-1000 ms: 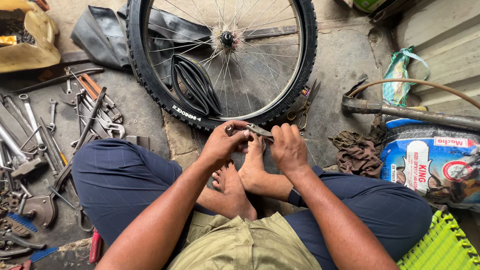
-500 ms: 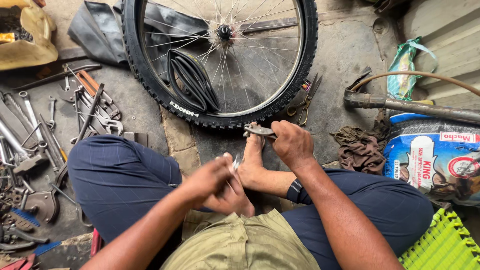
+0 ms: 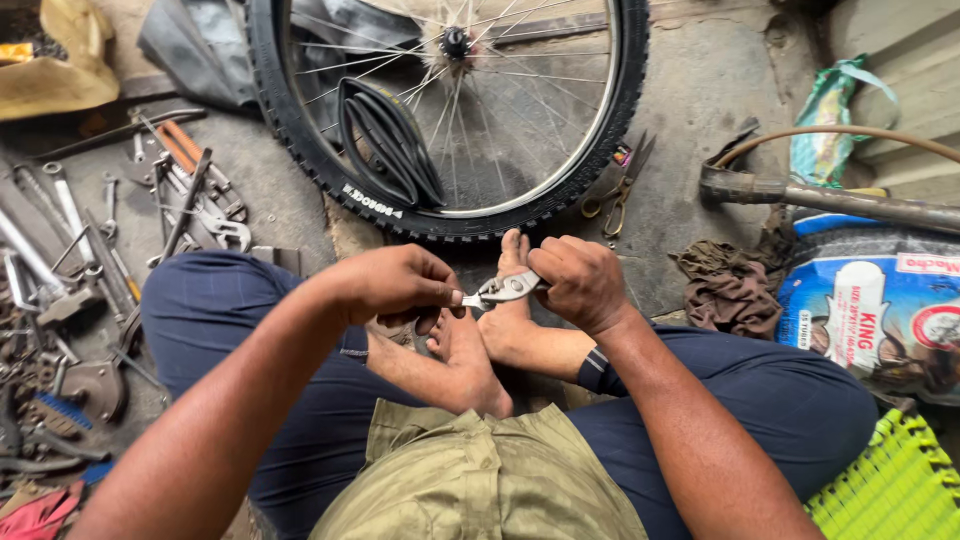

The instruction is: The person sits on the floor and works on a bicycle wheel, removing a green package, handling a tire tube, and using pliers and scissors to manipulate a small metal valve. The person then uses a wrench to tighten the valve onto the wheel.

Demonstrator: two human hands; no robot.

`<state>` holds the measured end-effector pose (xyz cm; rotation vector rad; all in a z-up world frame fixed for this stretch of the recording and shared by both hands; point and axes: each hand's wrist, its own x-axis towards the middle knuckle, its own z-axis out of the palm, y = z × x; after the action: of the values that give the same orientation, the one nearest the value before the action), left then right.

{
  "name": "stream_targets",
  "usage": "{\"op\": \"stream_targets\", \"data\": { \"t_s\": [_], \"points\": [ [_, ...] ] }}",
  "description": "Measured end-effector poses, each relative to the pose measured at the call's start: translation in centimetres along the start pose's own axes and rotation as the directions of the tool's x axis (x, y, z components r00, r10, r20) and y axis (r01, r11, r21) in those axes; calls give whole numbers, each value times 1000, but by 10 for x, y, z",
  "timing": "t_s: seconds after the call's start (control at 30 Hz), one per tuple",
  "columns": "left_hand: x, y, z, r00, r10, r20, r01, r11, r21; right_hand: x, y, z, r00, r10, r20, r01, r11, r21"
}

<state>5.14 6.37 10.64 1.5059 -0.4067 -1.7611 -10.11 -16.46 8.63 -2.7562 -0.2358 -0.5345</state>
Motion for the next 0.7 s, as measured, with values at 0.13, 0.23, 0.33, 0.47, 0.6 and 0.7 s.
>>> {"op": "stream_targets", "data": {
  "t_s": [0.13, 0.23, 0.33, 0.47, 0.6, 0.7],
  "points": [
    [-4, 3, -6, 998, -36, 57, 33, 997, 66, 4, -3, -2, 998, -62, -21, 62, 998, 20],
    [-6, 2, -5, 998, -33, 54, 30, 998, 57, 4, -3, -4, 996, -89, -28, 89, 996, 15],
    [-4, 5, -6, 991, -63, 119, 60, 998, 29, 5, -2, -5, 994, -110, -4, 110, 994, 1],
    [4, 8, -14, 967, -81, 243, 27, 976, 217, 1, -4, -3, 986, -165, -1, 164, 985, 58],
    [7, 3, -18, 980, -51, 191, 10, 977, 211, -2, 0, -3, 995, -89, -35, 89, 996, 11],
    [20, -19, 6, 998, 28, -61, -23, 997, 67, -5, 10, 0, 999, 2, -32, -4, 998, -63]
  ]
}}
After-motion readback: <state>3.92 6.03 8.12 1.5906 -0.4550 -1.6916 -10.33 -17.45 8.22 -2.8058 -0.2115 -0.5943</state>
